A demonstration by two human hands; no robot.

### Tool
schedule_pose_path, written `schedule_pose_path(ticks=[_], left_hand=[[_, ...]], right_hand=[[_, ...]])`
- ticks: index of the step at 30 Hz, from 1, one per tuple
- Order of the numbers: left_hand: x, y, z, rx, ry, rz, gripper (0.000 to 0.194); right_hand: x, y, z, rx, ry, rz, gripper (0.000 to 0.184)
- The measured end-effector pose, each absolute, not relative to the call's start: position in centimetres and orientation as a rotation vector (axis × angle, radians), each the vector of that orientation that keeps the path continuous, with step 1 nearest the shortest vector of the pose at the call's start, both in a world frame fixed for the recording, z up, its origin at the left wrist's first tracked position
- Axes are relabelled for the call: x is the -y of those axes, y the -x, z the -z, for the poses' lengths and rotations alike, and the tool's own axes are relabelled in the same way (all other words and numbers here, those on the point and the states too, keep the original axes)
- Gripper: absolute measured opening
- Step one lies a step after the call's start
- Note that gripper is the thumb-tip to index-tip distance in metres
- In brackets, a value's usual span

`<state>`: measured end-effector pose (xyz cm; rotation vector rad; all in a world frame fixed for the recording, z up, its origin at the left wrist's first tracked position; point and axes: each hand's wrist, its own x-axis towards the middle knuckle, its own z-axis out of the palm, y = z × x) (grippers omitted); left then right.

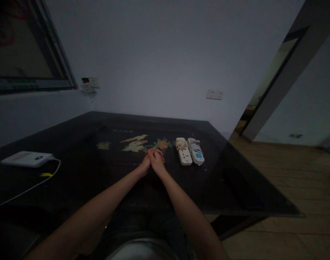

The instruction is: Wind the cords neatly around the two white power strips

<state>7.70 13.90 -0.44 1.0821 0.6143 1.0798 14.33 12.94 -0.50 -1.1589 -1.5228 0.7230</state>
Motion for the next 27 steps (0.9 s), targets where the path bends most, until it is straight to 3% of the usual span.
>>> schedule_pose_path(ticks=[27], left_hand=[[-14.41, -7.82, 1.15, -0.570, -1.086, -1.098, 0.039]], right_hand=[[-12.95, -14.21, 0.47, 1.519, 1.175, -0.728, 0.031]])
